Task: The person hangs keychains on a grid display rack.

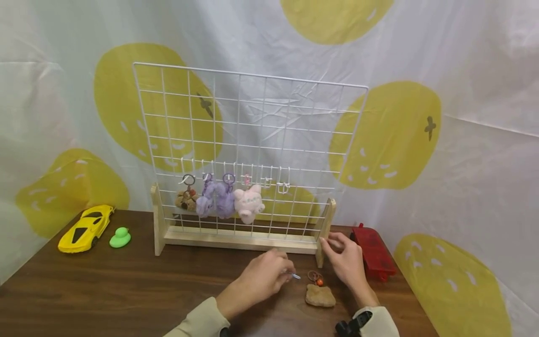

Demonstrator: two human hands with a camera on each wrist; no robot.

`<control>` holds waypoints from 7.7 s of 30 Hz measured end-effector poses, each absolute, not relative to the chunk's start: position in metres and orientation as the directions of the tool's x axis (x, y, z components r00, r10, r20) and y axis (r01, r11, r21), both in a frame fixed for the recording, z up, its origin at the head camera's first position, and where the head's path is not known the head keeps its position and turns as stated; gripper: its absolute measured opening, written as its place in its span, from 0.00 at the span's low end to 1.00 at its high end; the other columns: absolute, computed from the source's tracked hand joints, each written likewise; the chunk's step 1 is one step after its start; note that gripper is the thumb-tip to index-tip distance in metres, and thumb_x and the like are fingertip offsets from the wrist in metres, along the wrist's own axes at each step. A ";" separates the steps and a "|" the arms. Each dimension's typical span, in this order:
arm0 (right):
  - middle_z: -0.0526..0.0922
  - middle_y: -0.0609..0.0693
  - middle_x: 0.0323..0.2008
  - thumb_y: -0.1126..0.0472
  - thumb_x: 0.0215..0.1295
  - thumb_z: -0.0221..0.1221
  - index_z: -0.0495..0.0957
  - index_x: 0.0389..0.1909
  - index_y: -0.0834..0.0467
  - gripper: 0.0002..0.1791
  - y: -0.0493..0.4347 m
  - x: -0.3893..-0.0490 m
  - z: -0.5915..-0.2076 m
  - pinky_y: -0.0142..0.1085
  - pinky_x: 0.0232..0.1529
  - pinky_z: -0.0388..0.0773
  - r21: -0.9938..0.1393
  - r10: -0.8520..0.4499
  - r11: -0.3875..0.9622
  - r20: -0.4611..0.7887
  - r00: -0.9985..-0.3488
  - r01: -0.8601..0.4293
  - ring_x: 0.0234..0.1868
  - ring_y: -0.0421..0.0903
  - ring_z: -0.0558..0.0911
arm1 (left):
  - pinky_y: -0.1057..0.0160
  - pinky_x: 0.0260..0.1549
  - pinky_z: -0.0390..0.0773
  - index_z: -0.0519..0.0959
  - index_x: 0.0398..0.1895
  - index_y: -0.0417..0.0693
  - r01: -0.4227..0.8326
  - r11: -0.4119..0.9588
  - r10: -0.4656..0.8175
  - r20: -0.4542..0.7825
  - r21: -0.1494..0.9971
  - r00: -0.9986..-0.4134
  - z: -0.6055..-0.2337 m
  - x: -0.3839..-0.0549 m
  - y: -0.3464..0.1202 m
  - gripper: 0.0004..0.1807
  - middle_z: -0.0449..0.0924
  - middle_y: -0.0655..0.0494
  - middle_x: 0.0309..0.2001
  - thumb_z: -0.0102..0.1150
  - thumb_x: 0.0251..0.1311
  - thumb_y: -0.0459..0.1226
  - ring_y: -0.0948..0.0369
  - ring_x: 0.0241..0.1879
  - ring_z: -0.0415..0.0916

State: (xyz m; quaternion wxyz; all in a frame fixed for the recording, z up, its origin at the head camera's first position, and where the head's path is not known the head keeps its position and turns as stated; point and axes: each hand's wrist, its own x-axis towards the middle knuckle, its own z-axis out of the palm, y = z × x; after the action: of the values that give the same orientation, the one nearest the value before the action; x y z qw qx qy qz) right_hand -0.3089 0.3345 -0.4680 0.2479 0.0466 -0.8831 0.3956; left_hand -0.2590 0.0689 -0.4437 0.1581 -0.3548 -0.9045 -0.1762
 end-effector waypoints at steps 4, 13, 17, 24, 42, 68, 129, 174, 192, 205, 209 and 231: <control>0.94 0.55 0.46 0.50 0.73 0.71 0.89 0.53 0.59 0.17 0.334 -0.308 -0.469 0.12 0.43 0.74 -0.671 0.118 0.689 0.476 -0.871 -0.274 0.45 0.24 0.85 | 0.76 0.37 0.82 0.92 0.41 0.55 0.699 0.618 0.532 0.462 0.361 -0.710 -0.435 -0.261 0.067 0.03 0.90 0.64 0.38 0.75 0.67 0.38 0.71 0.36 0.83; 0.94 0.55 0.47 0.50 0.73 0.71 0.88 0.54 0.59 0.18 0.333 -0.307 -0.468 0.11 0.43 0.74 -0.668 0.121 0.698 0.466 -0.876 -0.259 0.48 0.30 0.86 | 0.78 0.43 0.84 0.92 0.45 0.49 0.714 0.493 0.402 0.598 0.497 -0.693 -0.415 -0.265 0.057 0.05 0.94 0.59 0.43 0.72 0.70 0.36 0.71 0.40 0.88; 0.94 0.55 0.47 0.50 0.73 0.71 0.88 0.54 0.59 0.18 0.333 -0.308 -0.469 0.11 0.43 0.74 -0.672 0.116 0.691 0.468 -0.876 -0.267 0.46 0.27 0.86 | 0.72 0.49 0.87 0.91 0.48 0.49 0.704 0.480 0.356 0.617 0.524 -0.702 -0.408 -0.267 0.052 0.07 0.94 0.57 0.45 0.70 0.72 0.36 0.66 0.44 0.91; 0.94 0.56 0.47 0.50 0.74 0.70 0.88 0.53 0.59 0.17 0.333 -0.309 -0.469 0.12 0.42 0.75 -0.673 0.110 0.688 0.469 -0.876 -0.274 0.44 0.24 0.85 | 0.61 0.54 0.89 0.91 0.48 0.49 0.685 0.453 0.286 0.634 0.571 -0.718 -0.398 -0.273 0.043 0.07 0.95 0.57 0.44 0.70 0.72 0.37 0.62 0.48 0.92; 0.94 0.55 0.46 0.50 0.74 0.70 0.89 0.53 0.58 0.17 0.333 -0.308 -0.467 0.11 0.43 0.75 -0.670 0.106 0.688 0.472 -0.875 -0.278 0.45 0.25 0.86 | 0.58 0.52 0.90 0.90 0.50 0.47 0.632 0.229 0.184 0.605 0.740 -0.775 -0.387 -0.275 0.036 0.08 0.94 0.54 0.45 0.69 0.73 0.38 0.59 0.45 0.93; 0.94 0.56 0.46 0.49 0.74 0.70 0.89 0.53 0.58 0.18 0.333 -0.307 -0.466 0.11 0.44 0.74 -0.682 0.125 0.682 0.464 -0.877 -0.264 0.46 0.28 0.86 | 0.66 0.43 0.91 0.89 0.51 0.39 0.628 -0.019 -0.197 0.613 0.778 -0.765 -0.345 -0.290 0.040 0.11 0.94 0.44 0.45 0.71 0.71 0.34 0.51 0.44 0.94; 0.94 0.55 0.46 0.49 0.73 0.71 0.89 0.53 0.58 0.18 0.331 -0.307 -0.466 0.10 0.45 0.72 -0.673 0.142 0.699 0.462 -0.875 -0.242 0.49 0.33 0.87 | 0.76 0.39 0.86 0.87 0.44 0.39 0.796 0.304 0.217 0.775 0.524 -0.593 -0.373 -0.276 0.046 0.05 0.92 0.50 0.38 0.70 0.68 0.29 0.60 0.36 0.89; 0.94 0.57 0.47 0.50 0.73 0.71 0.88 0.54 0.59 0.19 0.334 -0.310 -0.469 0.11 0.43 0.76 -0.686 0.115 0.674 0.464 -0.879 -0.274 0.45 0.22 0.84 | 0.77 0.41 0.76 0.88 0.50 0.60 0.787 0.580 0.762 0.203 0.210 -0.615 -0.463 -0.267 0.079 0.10 0.80 0.66 0.43 0.74 0.69 0.46 0.71 0.41 0.71; 0.94 0.56 0.47 0.49 0.74 0.70 0.88 0.54 0.59 0.19 0.334 -0.310 -0.468 0.11 0.44 0.74 -0.676 0.121 0.689 0.461 -0.879 -0.260 0.47 0.26 0.85 | 0.77 0.30 0.75 0.89 0.49 0.53 0.726 0.543 0.759 0.122 0.422 -0.639 -0.457 -0.274 0.072 0.10 0.83 0.67 0.31 0.76 0.67 0.38 0.75 0.29 0.74; 0.94 0.57 0.48 0.49 0.74 0.70 0.88 0.54 0.59 0.19 0.334 -0.311 -0.469 0.10 0.44 0.74 -0.678 0.123 0.687 0.463 -0.878 -0.261 0.46 0.25 0.85 | 0.74 0.36 0.72 0.84 0.31 0.63 0.729 0.602 0.729 0.147 0.327 -0.668 -0.457 -0.270 0.068 0.09 0.76 0.68 0.36 0.77 0.65 0.45 0.72 0.36 0.68; 0.94 0.57 0.48 0.50 0.73 0.71 0.88 0.54 0.59 0.19 0.334 -0.311 -0.470 0.10 0.44 0.74 -0.679 0.125 0.686 0.462 -0.878 -0.260 0.46 0.24 0.85 | 0.74 0.32 0.72 0.82 0.30 0.60 0.714 0.611 0.727 0.116 0.342 -0.677 -0.454 -0.271 0.066 0.11 0.76 0.70 0.29 0.78 0.64 0.45 0.73 0.31 0.69; 0.94 0.57 0.47 0.50 0.73 0.71 0.89 0.53 0.58 0.17 0.334 -0.309 -0.468 0.11 0.44 0.75 -0.688 0.123 0.670 0.474 -0.872 -0.279 0.45 0.21 0.84 | 0.75 0.37 0.84 0.93 0.35 0.51 0.537 0.308 0.670 0.222 0.786 -0.709 -0.409 -0.290 0.039 0.02 0.94 0.63 0.34 0.77 0.66 0.38 0.77 0.33 0.85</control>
State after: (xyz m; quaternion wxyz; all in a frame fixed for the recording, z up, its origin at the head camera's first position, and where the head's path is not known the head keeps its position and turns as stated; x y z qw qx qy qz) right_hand -0.3086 0.3344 -0.4680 0.2489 0.0443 -0.8793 0.4036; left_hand -0.2897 0.0387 -0.4086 -0.0734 -0.3745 -0.8053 -0.4537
